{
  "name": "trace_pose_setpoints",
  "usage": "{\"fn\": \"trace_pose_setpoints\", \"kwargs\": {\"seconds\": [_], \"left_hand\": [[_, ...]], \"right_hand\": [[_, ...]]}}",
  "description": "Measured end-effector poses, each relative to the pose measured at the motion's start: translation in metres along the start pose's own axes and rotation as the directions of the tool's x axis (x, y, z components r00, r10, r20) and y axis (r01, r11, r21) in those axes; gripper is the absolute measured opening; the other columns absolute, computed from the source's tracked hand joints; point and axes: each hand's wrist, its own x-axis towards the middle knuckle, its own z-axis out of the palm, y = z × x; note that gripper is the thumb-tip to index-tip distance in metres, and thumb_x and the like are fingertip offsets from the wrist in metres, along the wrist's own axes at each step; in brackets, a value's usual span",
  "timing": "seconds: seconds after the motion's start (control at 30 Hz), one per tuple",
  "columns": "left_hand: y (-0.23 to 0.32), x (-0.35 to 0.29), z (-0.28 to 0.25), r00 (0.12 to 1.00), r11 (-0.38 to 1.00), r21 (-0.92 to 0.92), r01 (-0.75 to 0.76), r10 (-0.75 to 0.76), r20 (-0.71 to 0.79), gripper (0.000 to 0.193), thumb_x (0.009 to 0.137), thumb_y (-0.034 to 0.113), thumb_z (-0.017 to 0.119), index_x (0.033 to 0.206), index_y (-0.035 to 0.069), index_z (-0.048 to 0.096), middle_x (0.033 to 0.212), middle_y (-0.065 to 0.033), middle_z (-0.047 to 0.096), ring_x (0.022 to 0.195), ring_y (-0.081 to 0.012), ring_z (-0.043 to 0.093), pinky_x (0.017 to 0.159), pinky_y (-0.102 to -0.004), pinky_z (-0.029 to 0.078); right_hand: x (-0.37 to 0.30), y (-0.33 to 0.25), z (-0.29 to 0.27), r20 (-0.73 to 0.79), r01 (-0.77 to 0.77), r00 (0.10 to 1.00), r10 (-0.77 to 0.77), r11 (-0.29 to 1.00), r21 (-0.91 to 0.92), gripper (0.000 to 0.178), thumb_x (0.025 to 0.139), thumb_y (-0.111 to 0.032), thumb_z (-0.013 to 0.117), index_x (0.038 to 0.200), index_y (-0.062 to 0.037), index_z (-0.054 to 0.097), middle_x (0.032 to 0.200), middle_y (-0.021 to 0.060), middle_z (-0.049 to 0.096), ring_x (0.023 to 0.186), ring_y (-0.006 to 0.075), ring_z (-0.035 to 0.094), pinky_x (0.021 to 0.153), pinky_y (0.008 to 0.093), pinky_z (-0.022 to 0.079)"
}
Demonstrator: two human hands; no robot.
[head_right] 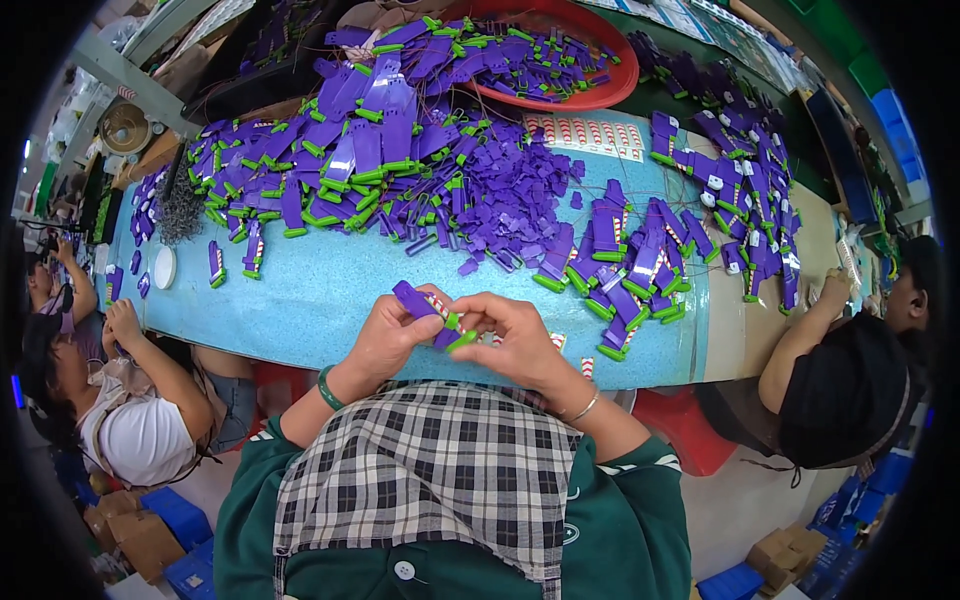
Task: The person assembles toy components by picking up plastic parts, peeling striped stickers from a sheet, and applying the stickers onto the parts by hand.
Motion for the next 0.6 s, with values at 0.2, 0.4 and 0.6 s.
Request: {"fn": "trace_pose_setpoints", "kwargs": {"seconds": [0.2, 0.4, 0.6], "left_hand": [[0.027, -0.001, 0.003, 0.958, 0.767, 0.575, -0.284, 0.202, 0.204, 0.012, 0.075, 0.005, 0.068, 0.084, 0.0, 0.063, 0.092, -0.0033, 0.057, 0.078, -0.0114, 0.057, 0.07, -0.0243, 0.046], [0.053, -0.006, -0.018, 0.972, 0.696, 0.684, -0.216, 0.091, 0.215, 0.009, 0.075, 0.006, 0.066, 0.08, 0.0, 0.062, 0.079, -0.0034, 0.058, 0.075, -0.0128, 0.057, 0.068, -0.0266, 0.045], [0.079, -0.022, -0.049, 0.836, 0.892, 0.21, -0.4, 0.449, -0.316, 0.015, 0.09, 0.009, 0.052, 0.103, 0.0, 0.053, 0.087, -0.0104, 0.064, 0.077, -0.0167, 0.062, 0.071, -0.0296, 0.05]], "right_hand": [[0.024, -0.029, -0.015, 0.16, 0.226, 0.97, -0.184, 0.923, -0.31, 0.022, 0.073, 0.0, 0.065, 0.095, -0.001, 0.063, 0.078, 0.0068, 0.063, 0.067, 0.0149, 0.06, 0.056, 0.0256, 0.047], [0.046, -0.028, -0.018, 0.273, 0.391, 0.913, -0.301, 0.464, -0.795, 0.014, 0.07, -0.015, 0.071, 0.073, -0.0067, 0.06, 0.069, 0.0059, 0.055, 0.061, 0.0242, 0.056, 0.05, 0.0343, 0.045], [0.07, -0.013, -0.026, 0.256, 0.295, 0.919, -0.3, 0.09, -0.951, 0.006, 0.07, -0.012, 0.065, 0.07, -0.0092, 0.06, 0.072, 0.0025, 0.049, 0.069, 0.0186, 0.054, 0.052, 0.0319, 0.045]]}}
